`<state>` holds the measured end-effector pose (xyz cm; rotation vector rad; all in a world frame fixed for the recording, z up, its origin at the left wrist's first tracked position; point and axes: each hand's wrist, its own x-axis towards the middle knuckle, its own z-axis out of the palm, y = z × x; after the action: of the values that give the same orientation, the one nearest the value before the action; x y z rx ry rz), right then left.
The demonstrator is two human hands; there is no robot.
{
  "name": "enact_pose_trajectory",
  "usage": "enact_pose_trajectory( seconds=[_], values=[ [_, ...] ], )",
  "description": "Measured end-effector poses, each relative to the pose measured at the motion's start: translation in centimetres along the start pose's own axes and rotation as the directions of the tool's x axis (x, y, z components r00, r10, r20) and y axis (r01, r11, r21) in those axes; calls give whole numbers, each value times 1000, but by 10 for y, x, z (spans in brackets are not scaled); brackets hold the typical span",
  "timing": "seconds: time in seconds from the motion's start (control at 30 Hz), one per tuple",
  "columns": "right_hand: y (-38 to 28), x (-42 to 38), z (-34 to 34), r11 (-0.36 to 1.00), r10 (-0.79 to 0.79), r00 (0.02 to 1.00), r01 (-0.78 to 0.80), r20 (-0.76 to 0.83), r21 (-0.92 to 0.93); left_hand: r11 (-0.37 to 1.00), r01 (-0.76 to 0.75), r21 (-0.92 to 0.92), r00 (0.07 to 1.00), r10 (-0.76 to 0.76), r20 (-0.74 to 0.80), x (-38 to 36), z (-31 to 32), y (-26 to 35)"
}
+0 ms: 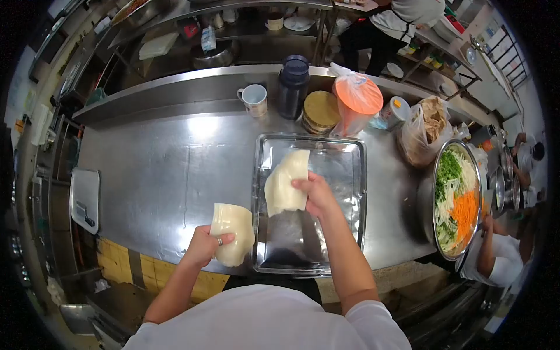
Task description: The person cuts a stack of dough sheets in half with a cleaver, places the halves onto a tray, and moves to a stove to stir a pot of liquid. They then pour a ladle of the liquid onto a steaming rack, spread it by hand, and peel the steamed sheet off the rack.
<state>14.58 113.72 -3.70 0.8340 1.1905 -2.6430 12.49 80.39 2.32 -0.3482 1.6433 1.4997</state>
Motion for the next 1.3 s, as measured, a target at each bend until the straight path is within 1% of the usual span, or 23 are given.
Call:
enact_pose_trajectory(
  seconds=[0.07,0.1,0.2,0.4,0.43,0.6,0.67,0.8,0.9,1.0,1.1,1.2,1.3],
  values=[
    [-4,22,10,999,-32,999,32,20,10,999,11,-39,1000,-10,20,3,-8,-3],
    [-7,30,14,999,-39,998,39,38,18,999,29,-30,1000,-29,13,4,-11,-2],
    [-12,52,17,999,-54,998,53,15,6,997,70,-11,998,-70,-2,5,-19,-3],
    [19,96,-32,999,29,998,-32,-63,-40,998,55,-13,998,-56,-20,8,-34,-13],
    [20,100,-34,999,20,999,-22,-46,-48,999,46,-12,999,-47,-20,7,-36,-15],
    [22,97,-35,997,-23,1000,21,-20,-70,998,53,-28,999,-53,7,2,-38,-13],
    [19,94,-28,994,-26,999,21,-41,-107,998,55,-26,998,-55,2,2,-38,-14],
    [13,88,-21,990,17,996,-30,-89,-141,999,39,-14,999,-39,19,0,-34,-15],
    [11,81,-13,991,-80,996,75,-36,-109,999,44,-13,999,-44,26,-4,-31,-14],
    [10,82,-21,985,-62,995,48,-82,-168,999,49,-23,998,-48,43,-6,-28,-16],
    [6,78,-19,964,-64,976,6,-209,-266,998,54,-14,998,-54,41,-5,-27,-20],
    [19,74,-33,919,-131,942,-1,-308,-395,998,59,0,997,-59,41,-9,-24,-21],
    [44,57,-20,902,-229,873,24,-431,-431,998,56,8,998,-56,39,-9,-21,-23]
  ],
)
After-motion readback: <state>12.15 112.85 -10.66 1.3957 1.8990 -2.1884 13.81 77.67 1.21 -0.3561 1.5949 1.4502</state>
